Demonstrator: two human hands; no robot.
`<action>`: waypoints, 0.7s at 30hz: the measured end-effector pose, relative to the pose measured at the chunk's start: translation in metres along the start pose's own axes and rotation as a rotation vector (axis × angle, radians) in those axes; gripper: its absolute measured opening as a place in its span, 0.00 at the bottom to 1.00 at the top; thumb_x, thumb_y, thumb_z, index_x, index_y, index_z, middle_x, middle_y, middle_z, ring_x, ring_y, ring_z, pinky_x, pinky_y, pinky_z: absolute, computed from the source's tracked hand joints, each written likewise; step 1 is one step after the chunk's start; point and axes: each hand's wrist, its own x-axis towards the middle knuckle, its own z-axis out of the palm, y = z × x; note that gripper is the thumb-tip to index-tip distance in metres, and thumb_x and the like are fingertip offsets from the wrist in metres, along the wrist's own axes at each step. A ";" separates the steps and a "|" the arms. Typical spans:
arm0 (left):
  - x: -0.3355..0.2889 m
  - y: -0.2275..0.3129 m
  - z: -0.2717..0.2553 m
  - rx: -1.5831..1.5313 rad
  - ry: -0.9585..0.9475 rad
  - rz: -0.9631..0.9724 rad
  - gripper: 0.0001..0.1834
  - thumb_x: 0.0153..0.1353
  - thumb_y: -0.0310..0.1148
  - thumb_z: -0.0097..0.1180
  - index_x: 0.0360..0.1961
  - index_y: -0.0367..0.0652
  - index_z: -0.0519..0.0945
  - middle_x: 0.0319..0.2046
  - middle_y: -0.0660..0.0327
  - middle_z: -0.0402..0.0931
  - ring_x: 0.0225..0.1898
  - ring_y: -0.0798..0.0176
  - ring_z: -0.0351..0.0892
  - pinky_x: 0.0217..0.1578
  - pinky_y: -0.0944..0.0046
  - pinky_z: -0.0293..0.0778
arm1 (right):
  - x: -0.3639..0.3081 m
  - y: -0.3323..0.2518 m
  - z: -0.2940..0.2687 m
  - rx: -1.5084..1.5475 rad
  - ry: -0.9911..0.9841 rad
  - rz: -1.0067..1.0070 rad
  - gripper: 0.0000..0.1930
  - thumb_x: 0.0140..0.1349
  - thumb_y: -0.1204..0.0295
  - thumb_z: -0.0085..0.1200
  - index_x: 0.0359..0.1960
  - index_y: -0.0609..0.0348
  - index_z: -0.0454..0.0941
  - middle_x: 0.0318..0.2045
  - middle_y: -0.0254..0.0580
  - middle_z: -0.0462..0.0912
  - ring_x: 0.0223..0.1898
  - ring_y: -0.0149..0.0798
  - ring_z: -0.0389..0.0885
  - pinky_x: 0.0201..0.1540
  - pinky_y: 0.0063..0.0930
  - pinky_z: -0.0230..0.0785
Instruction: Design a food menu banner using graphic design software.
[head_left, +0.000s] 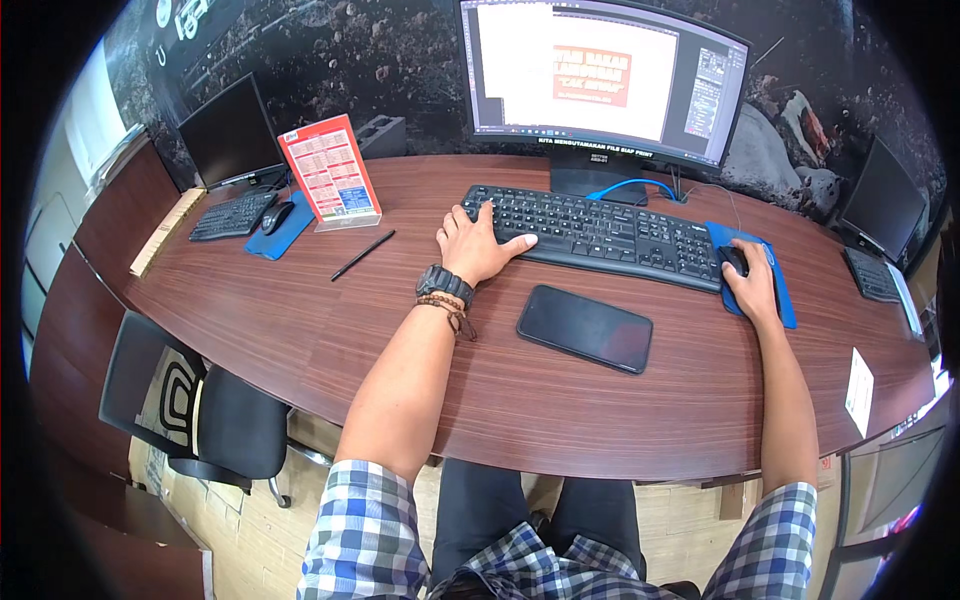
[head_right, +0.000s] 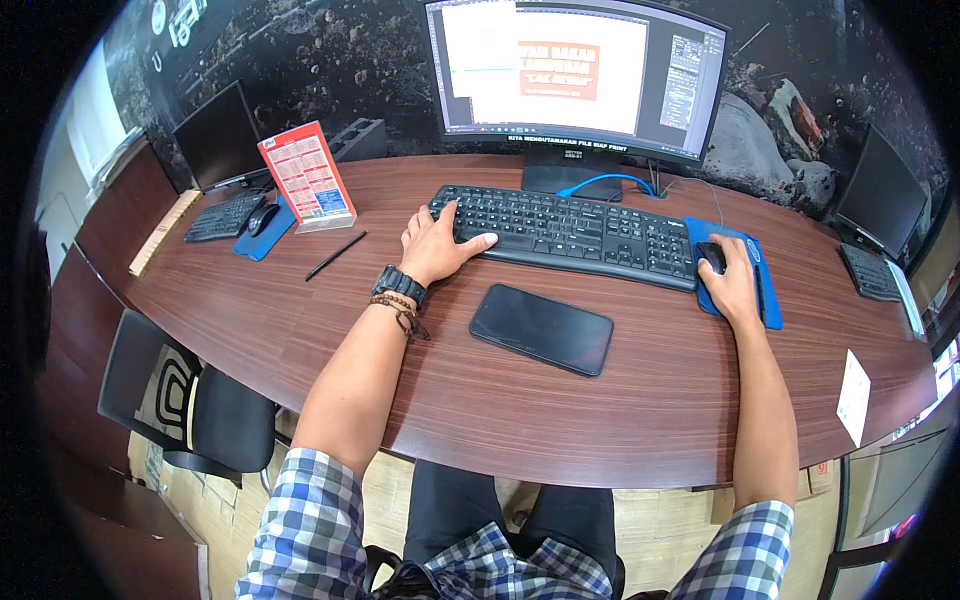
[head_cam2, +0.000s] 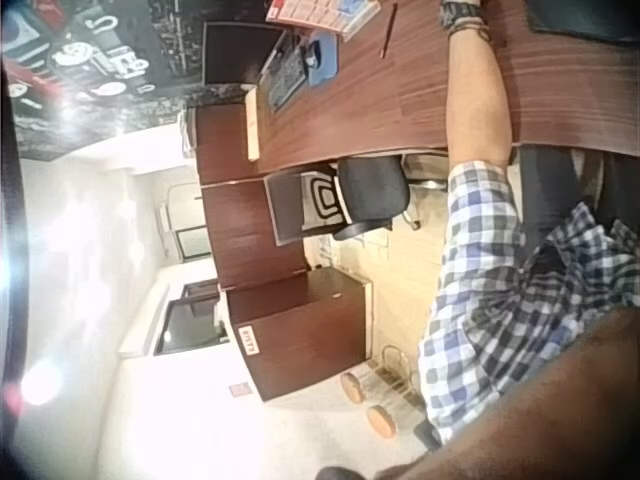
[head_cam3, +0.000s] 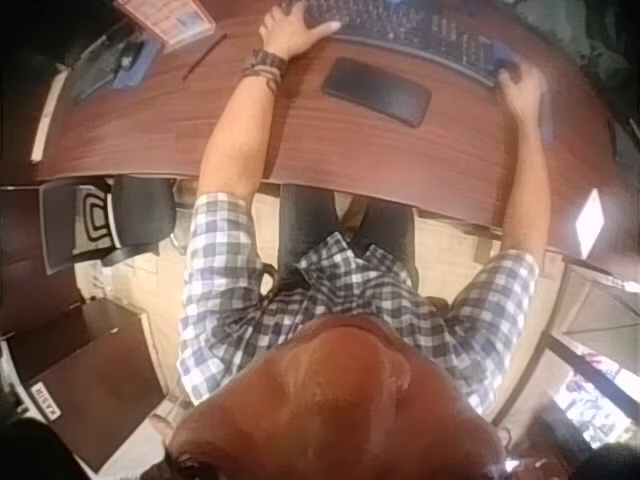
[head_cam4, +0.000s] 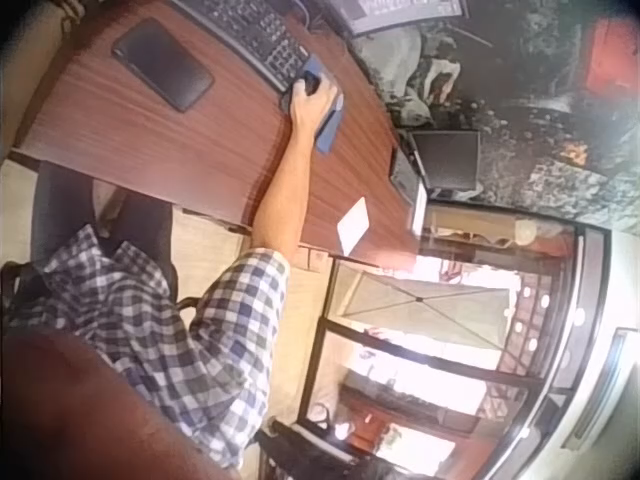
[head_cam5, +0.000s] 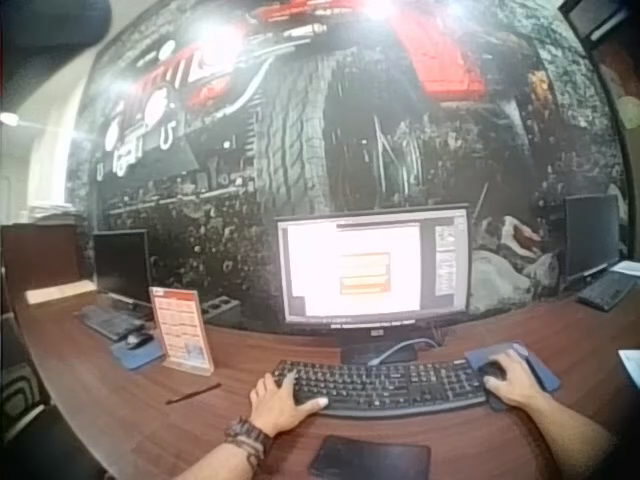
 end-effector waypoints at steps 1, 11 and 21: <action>0.000 0.000 0.000 -0.001 0.000 -0.001 0.56 0.50 0.71 0.60 0.70 0.41 0.63 0.66 0.32 0.55 0.70 0.35 0.50 0.67 0.39 0.49 | 0.000 -0.001 -0.001 0.017 0.004 -0.019 0.22 0.55 0.71 0.57 0.52 0.64 0.77 0.50 0.52 0.77 0.55 0.53 0.76 0.60 0.38 0.66; 0.001 -0.002 0.002 0.021 -0.006 0.002 0.58 0.50 0.74 0.58 0.70 0.41 0.63 0.66 0.32 0.56 0.70 0.34 0.52 0.67 0.38 0.50 | -0.001 -0.008 -0.005 0.030 -0.005 -0.020 0.18 0.54 0.72 0.58 0.47 0.64 0.80 0.46 0.53 0.78 0.52 0.52 0.78 0.58 0.38 0.68; -0.001 -0.001 0.001 0.038 -0.029 -0.004 0.57 0.51 0.74 0.56 0.71 0.40 0.63 0.66 0.32 0.57 0.70 0.34 0.53 0.67 0.38 0.50 | -0.001 0.001 0.000 -0.021 -0.001 0.023 0.27 0.56 0.69 0.57 0.58 0.67 0.73 0.52 0.57 0.76 0.56 0.56 0.74 0.61 0.39 0.65</action>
